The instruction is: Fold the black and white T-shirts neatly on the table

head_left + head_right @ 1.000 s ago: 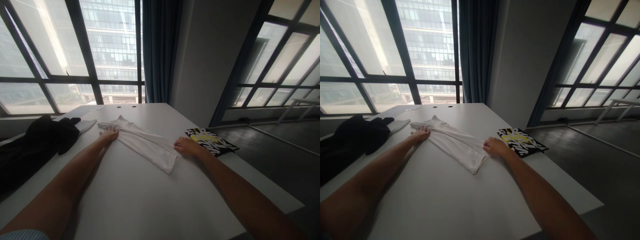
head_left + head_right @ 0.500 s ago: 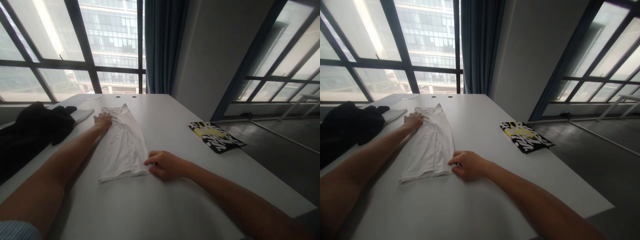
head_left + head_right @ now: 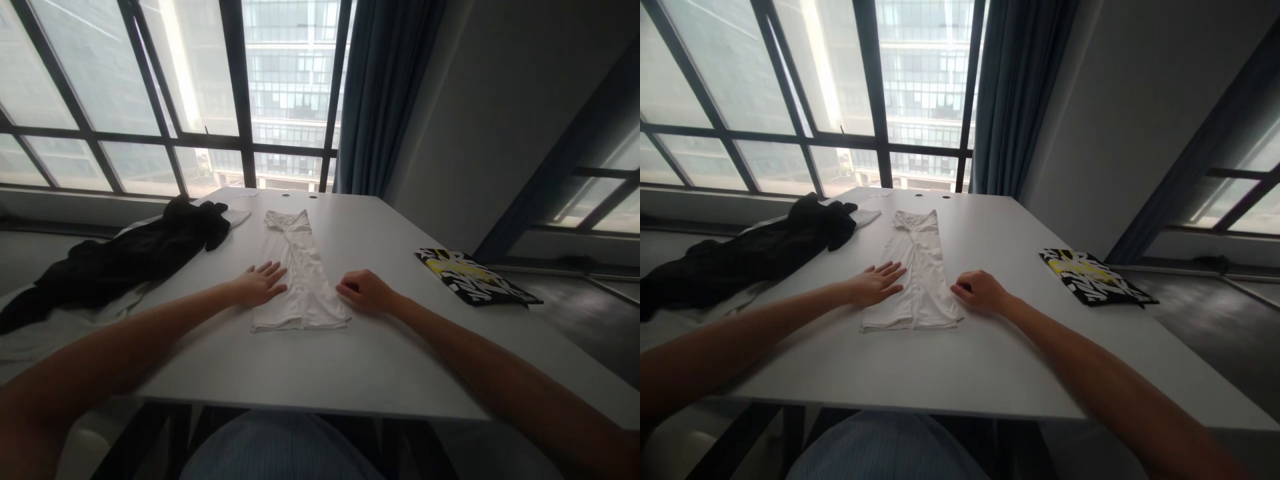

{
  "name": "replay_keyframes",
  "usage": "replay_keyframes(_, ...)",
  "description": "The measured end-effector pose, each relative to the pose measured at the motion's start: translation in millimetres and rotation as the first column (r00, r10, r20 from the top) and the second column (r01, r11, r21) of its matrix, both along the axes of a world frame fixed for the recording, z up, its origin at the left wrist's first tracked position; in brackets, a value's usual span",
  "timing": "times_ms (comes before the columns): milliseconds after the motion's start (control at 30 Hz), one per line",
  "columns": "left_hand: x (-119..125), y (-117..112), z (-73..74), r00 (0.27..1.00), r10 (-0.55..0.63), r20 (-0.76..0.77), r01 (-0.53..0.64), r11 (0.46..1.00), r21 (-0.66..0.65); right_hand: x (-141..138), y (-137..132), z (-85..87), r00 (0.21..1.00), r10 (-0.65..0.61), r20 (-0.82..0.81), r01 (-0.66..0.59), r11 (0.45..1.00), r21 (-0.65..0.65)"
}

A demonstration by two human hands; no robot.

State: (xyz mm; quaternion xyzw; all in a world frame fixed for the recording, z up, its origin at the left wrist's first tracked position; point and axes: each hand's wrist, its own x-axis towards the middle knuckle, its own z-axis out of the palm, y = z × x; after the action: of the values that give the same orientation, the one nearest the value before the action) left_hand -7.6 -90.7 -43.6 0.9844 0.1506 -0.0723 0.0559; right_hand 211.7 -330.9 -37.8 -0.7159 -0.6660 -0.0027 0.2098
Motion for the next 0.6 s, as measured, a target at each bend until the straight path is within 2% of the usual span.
replay_keyframes(100, -13.2, 0.0, 8.0, 1.000, -0.008, -0.009, 0.009, 1.000, 0.025, -1.7, 18.1, -2.4, 0.998, 0.007, 0.055, -0.008, 1.000, 0.027)
replay_keyframes(200, -17.1, 3.0, 8.1, 0.996, -0.054, 0.068, 0.051, 0.998, 0.044, -9.8, 49.5, -2.1, 0.991, 0.040, 0.124, -0.044, 0.999, 0.030)
replay_keyframes(333, -20.3, 2.6, -1.9, 0.973, -0.188, 0.132, 0.189, 0.982, 0.006, -19.2, 94.7, -2.3, 0.980, 0.071, 0.188, -0.053, 0.993, -0.102)
replay_keyframes(400, -22.3, 1.8, -5.4, 0.965, -0.228, 0.133, 0.234, 0.971, -0.037, -21.6, 108.0, -4.5, 0.979, 0.073, 0.189, -0.035, 0.980, -0.197)
replay_keyframes(500, -24.4, 2.0, -5.6, 0.956, -0.258, 0.137, 0.268, 0.962, -0.058, -25.4, 109.5, -8.6, 0.984, 0.053, 0.168, -0.001, 0.956, -0.294)
replay_keyframes(600, -24.7, 0.1, -3.3, 0.936, -0.298, 0.189, 0.309, 0.950, -0.032, -34.2, 93.7, -9.5, 0.985, 0.011, 0.175, 0.049, 0.939, -0.340)
